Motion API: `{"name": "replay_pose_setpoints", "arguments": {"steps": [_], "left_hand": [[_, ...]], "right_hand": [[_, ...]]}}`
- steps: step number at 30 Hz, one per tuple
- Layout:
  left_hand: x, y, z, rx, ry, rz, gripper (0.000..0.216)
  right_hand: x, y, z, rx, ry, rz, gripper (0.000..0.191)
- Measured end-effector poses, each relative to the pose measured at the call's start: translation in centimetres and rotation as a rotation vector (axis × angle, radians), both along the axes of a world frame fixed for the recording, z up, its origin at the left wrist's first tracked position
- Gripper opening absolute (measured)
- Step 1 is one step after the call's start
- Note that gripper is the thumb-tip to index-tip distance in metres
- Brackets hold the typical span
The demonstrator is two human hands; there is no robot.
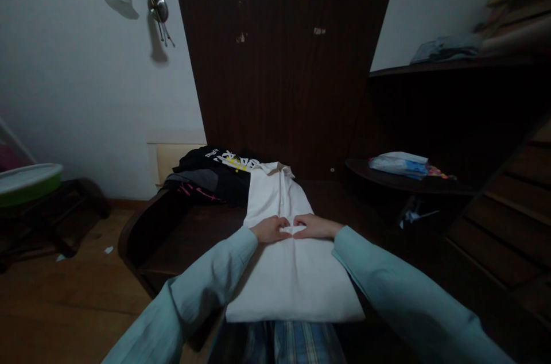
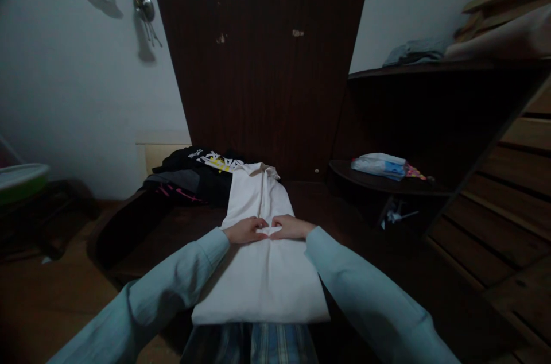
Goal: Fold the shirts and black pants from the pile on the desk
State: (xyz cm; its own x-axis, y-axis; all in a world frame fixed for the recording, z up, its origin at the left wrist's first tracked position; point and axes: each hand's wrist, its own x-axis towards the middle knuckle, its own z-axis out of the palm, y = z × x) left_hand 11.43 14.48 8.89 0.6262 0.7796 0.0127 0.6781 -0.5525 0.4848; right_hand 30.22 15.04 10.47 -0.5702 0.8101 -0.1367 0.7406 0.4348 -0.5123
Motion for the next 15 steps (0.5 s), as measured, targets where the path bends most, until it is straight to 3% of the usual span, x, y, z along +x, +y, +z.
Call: {"name": "replay_pose_setpoints", "arguments": {"steps": [3,8,15], "left_hand": [[-0.1,1.0,0.0,-0.056,-0.091,-0.064,0.015],[-0.1,1.0,-0.6,-0.083,-0.259,-0.028,0.017],[0.3,0.7,-0.3,0.011,-0.152,0.028,0.021]], "right_hand": [[2.0,0.8,0.6,-0.059,-0.071,-0.041,0.031],[5.6,0.6,0.3,-0.209,0.214,-0.018,0.036],[6.5,-0.2,-1.1,-0.047,0.428,-0.153,0.032]]}}
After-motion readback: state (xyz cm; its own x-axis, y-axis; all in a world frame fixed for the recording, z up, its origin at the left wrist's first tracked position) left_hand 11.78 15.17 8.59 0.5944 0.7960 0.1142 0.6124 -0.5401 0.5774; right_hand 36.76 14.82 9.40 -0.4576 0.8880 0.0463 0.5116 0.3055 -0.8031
